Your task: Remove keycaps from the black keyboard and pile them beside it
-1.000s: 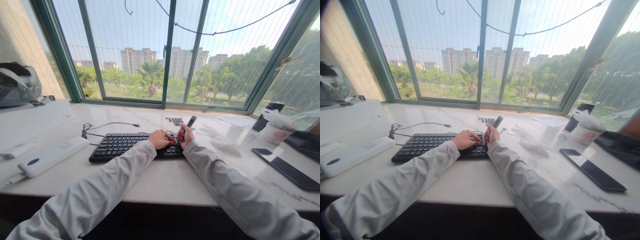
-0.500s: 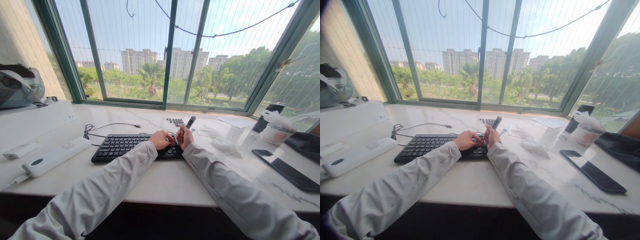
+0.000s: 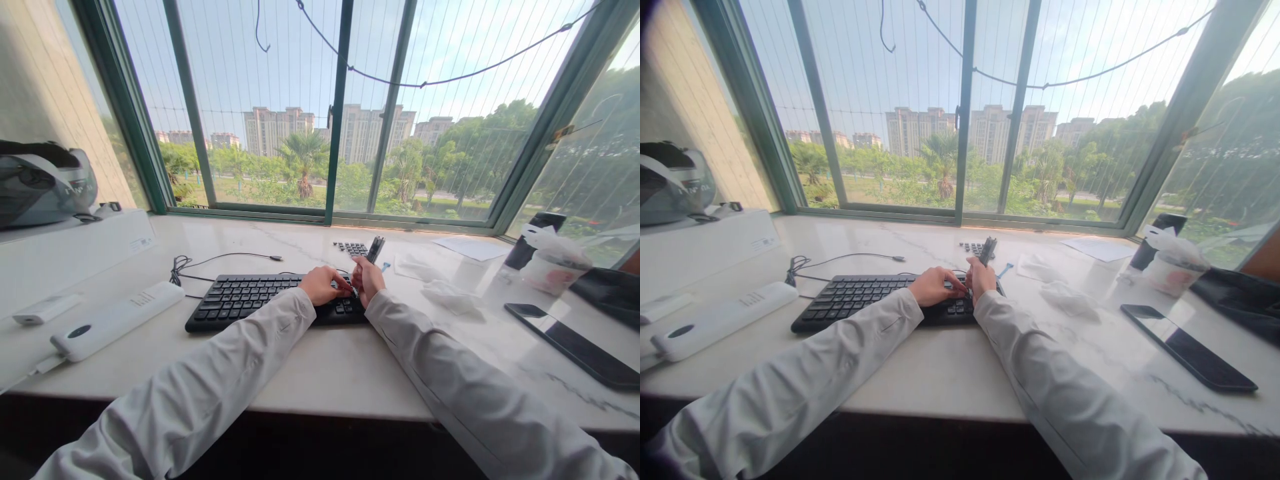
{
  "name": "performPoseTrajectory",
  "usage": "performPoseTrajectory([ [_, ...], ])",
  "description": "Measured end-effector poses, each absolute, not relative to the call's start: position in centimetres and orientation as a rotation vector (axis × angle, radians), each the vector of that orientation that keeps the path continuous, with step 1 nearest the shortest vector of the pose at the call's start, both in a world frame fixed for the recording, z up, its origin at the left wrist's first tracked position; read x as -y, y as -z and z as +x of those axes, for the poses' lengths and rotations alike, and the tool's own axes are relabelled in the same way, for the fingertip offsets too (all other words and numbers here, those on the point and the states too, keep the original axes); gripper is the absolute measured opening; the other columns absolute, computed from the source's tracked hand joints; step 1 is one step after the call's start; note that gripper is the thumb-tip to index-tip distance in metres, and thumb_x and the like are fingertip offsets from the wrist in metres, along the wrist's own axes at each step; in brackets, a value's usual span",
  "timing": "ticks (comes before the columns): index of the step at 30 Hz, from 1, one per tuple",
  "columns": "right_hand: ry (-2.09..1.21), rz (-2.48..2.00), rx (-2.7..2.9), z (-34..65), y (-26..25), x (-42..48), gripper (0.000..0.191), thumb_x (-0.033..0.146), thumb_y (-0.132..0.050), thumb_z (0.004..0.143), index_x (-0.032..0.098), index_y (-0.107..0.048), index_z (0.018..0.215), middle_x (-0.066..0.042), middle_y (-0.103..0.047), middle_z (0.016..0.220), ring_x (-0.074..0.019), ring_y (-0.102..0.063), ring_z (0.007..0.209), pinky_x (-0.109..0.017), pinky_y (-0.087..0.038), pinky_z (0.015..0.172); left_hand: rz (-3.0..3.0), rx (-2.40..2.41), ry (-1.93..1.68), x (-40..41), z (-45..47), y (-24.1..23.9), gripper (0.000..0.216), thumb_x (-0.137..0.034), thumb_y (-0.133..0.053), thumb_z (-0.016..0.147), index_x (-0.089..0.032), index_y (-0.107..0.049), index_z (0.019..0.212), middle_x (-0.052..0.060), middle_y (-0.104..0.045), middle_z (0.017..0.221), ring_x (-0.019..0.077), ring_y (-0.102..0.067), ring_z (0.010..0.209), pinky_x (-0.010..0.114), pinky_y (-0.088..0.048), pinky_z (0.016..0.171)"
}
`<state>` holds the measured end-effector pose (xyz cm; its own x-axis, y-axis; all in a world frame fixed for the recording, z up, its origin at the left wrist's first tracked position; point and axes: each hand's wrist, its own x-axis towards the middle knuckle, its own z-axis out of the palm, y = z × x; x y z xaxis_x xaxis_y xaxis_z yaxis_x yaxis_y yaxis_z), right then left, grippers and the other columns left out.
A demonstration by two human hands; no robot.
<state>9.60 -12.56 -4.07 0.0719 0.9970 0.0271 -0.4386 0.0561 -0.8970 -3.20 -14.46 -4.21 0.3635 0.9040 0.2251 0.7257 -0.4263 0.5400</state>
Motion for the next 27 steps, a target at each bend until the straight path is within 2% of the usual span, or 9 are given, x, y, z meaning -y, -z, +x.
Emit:
performPoseTrajectory([
  [13,-1.330,-0.748,1.026,9.7,4.8,12.5,0.046,0.041,-0.063,0.070,0.024,-0.024,0.052,0.010,-0.022,0.035,-0.0059,-0.018,0.032,-0.024,-0.016,0.031,2.287,-1.409,-0.663,15.1,-3.4,3.5,0.038,-0.047,-0.065,0.066,-0.023,-0.076,0.093,0.000,-0.071,0.079,0.0156,-0.061,0.073,0.023,-0.045,0.071],
  [27,-1.241,-0.715,1.200,9.8,5.5,12.9,0.045,0.034,-0.064,0.067,0.023,-0.026,0.045,0.008,-0.023,0.035,-0.0057,-0.019,0.033,-0.024,-0.014,0.033,2.324,-1.509,-0.697,15.2,-3.2,3.9,0.041,-0.058,-0.066,0.063,-0.024,-0.076,0.084,0.000,-0.070,0.076,0.0148,-0.060,0.068,0.023,-0.042,0.064],
])
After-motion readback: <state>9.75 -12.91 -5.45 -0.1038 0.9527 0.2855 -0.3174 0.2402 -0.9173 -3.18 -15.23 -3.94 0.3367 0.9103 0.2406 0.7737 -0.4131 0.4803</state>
